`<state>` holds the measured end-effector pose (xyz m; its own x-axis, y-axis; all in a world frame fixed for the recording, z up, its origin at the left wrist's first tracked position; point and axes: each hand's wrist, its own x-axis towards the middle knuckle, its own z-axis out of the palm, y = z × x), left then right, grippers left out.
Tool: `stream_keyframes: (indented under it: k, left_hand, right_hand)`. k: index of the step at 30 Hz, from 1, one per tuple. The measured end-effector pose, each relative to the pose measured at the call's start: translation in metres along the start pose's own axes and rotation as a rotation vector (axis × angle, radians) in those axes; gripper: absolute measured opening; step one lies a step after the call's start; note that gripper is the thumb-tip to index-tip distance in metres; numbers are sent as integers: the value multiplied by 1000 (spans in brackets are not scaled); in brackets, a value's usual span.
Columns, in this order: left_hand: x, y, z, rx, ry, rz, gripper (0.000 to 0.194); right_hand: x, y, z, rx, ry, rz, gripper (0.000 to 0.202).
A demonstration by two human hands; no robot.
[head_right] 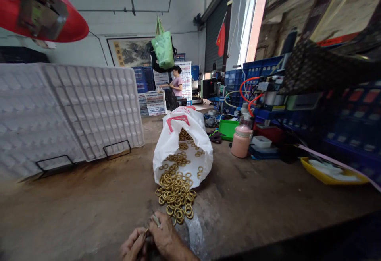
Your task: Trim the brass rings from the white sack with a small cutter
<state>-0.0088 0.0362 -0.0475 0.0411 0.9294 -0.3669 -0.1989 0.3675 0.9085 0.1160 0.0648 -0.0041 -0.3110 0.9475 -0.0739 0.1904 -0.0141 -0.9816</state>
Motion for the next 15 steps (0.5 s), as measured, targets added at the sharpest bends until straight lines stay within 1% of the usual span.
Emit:
stream_keyframes:
  k: [1, 3, 6, 8, 13, 15]
  left_hand:
    - [1, 0, 1, -18, -17, -4, 63]
    - [1, 0, 3, -52, -12, 6, 62]
    - [0, 1, 8, -60, 61, 31, 61]
    - [-1, 2, 11, -53, 84, 32, 62]
    - [-3, 6, 14, -68, 73, 51, 63]
    - [-3, 7, 14, -60, 60, 26, 64]
  right_hand:
    - [0, 0, 0, 3, -2, -6, 18]
    - [0, 1, -1, -17, 8, -6, 17]
    - [3, 2, -1, -77, 26, 5, 13]
    - [4, 2, -1, -92, 23, 18, 12]
    - [4, 3, -3, -62, 2, 10, 18]
    - [5, 7, -3, -50, 5, 1, 20]
